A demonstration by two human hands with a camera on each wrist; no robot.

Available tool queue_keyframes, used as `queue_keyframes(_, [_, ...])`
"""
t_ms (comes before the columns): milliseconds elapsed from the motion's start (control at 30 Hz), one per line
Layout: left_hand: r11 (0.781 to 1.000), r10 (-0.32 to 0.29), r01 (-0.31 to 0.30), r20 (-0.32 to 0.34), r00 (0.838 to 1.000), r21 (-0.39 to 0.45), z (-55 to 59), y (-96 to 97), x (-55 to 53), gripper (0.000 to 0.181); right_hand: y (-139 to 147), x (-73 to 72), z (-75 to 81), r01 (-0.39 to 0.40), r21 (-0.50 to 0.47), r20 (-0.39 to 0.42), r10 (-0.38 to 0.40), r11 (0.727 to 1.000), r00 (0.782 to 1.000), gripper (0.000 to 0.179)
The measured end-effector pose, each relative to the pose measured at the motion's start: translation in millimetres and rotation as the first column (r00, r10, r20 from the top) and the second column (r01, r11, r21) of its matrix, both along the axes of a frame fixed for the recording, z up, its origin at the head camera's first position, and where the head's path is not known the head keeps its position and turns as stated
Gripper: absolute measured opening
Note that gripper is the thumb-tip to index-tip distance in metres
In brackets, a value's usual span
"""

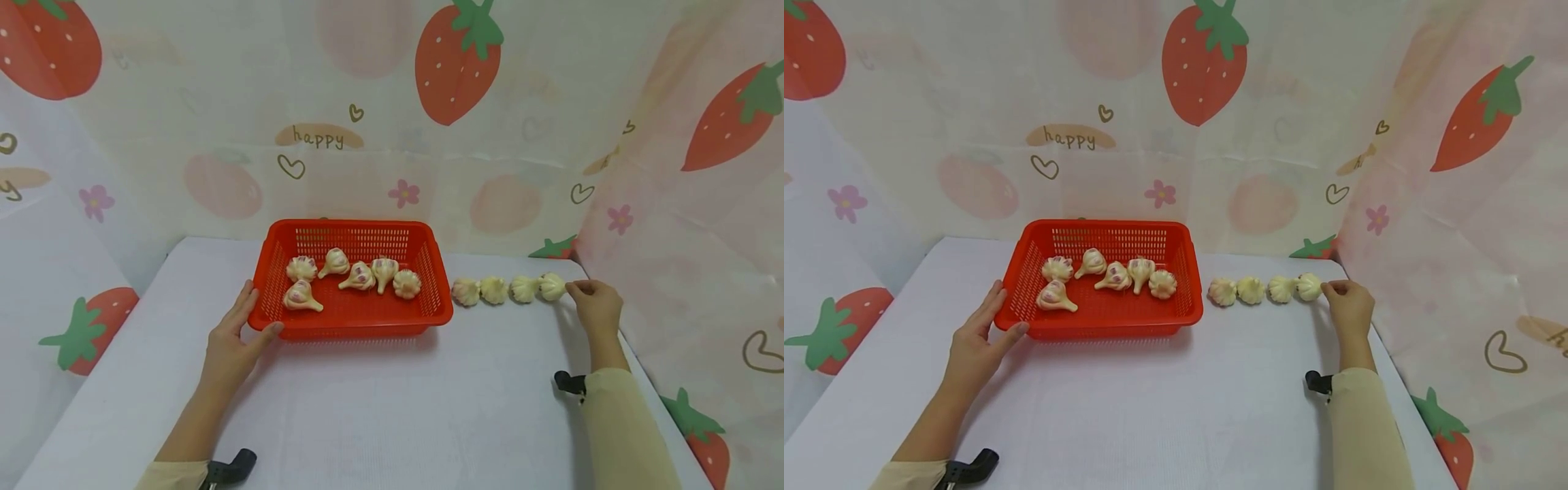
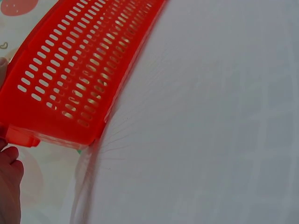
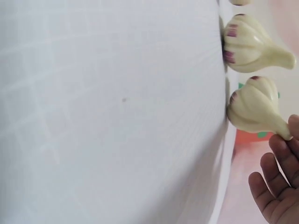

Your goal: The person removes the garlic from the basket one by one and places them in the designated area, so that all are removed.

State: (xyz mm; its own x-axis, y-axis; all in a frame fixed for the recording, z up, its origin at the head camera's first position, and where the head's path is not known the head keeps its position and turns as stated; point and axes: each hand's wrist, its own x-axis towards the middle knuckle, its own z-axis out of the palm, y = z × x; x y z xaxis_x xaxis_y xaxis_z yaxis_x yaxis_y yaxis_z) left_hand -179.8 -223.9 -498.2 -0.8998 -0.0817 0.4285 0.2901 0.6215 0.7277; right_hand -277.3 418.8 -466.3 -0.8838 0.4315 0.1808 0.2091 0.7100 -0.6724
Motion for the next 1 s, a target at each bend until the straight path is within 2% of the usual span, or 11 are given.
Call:
queue_keyframes(400, [1.0, -0.001, 0.001, 0.003, 1.0, 0.009, -0.2, 0.5, 0.2, 0.084, 3.7, 3.9, -2.0, -0.019, 0.036, 0.029, 0.018, 0.999, 0.999, 0.044])
queue_keyframes(667, [1.0, -0.002, 0.002, 0.007, 1.0, 0.004, 2.3, 0.6, 0.3, 0.084, 0.7, 3.9, 2.4, -0.034, 0.065, -0.006, 0.034, 0.997, 0.999, 0.043])
queue_keyframes(1000, [1.0, -0.006, 0.006, -0.008, 1.0, 0.008, -1.3, -0.5, -1.0, 0.084, -4.4, -1.5, 1.9, -0.056, 0.088, -0.03, 0.059, 0.995, 0.998, 0.042])
